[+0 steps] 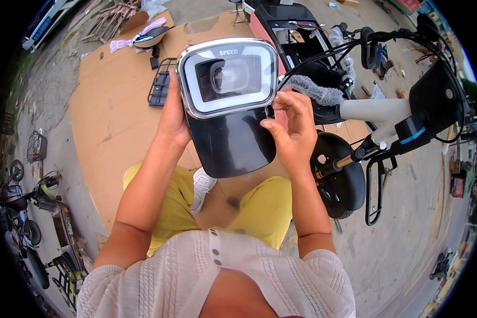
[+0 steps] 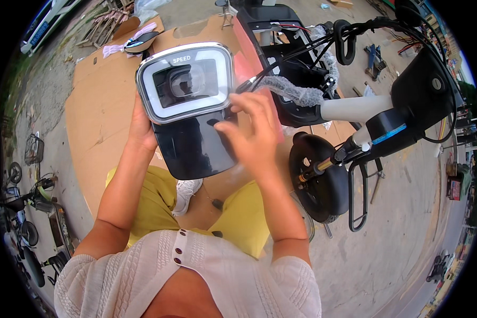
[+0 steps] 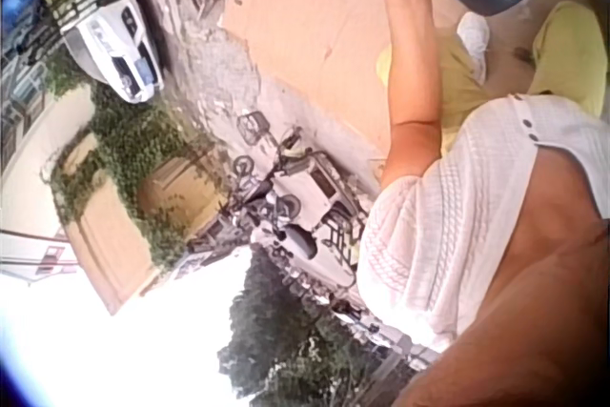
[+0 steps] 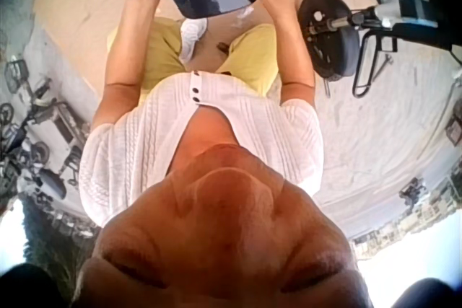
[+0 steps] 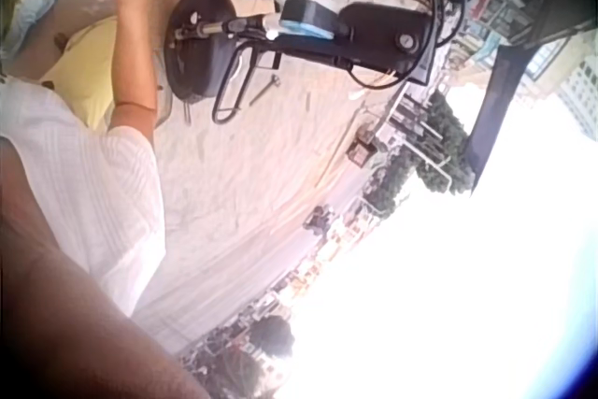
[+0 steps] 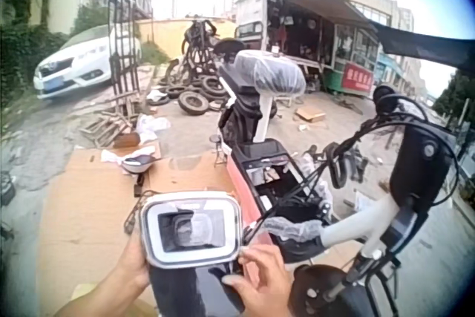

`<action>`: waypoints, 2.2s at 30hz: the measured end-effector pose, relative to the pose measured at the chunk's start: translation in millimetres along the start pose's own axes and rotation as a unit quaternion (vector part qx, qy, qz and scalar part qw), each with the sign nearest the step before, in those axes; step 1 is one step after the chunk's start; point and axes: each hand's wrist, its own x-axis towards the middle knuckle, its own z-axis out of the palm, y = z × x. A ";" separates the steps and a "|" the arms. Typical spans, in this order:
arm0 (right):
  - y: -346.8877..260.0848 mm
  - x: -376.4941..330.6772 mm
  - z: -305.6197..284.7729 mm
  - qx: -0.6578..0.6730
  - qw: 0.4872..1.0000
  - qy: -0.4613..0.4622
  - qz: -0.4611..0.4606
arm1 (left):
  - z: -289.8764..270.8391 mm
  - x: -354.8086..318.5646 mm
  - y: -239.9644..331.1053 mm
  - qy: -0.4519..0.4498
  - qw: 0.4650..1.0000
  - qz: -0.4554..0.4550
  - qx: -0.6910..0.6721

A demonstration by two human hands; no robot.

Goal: The person assembles an electric scooter by attaching a black plastic housing to the handlebar stem and connecting wires. They then install a digital display unit into a front basket, connect its wiring, and remove protective plastic film from the handlebars.

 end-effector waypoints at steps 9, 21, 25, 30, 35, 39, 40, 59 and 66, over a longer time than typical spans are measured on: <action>10.9 -1.4 6.8 -0.199 0.962 -0.001 -0.188 | -4.3 -4.3 3.0 0.004 1.000 -0.010 0.005; 6.9 -9.3 -3.6 0.024 0.999 0.046 0.003 | -12.2 -4.2 0.2 0.003 1.000 -0.004 0.026; -0.8 -9.5 -2.3 -0.067 0.997 0.036 0.001 | -10.2 -3.4 -3.3 0.012 0.999 -0.014 0.034; 2.5 -16.8 -7.9 -0.145 0.987 0.047 -0.046 | -2.8 -5.0 -7.0 0.016 0.999 -0.015 0.043; 4.7 -29.9 -20.1 -0.133 0.982 0.133 0.019 | -2.3 -6.2 -8.0 0.028 0.998 -0.015 0.051; 16.1 -54.6 -39.8 -0.085 0.979 0.135 0.129 | -12.6 -0.4 -14.4 0.001 0.999 -0.035 0.034; 16.4 -57.7 -46.4 -0.182 0.975 0.057 0.113 | -13.5 0.5 -15.2 -0.014 0.999 -0.050 -0.007; -35.8 -41.9 -64.5 0.084 0.958 0.082 0.261 | 14.0 -5.1 -68.8 -0.084 0.971 -0.222 0.029; -46.2 -57.8 -79.1 0.064 0.951 0.085 0.289 | 10.9 -3.1 -84.8 -0.118 0.962 -0.204 0.138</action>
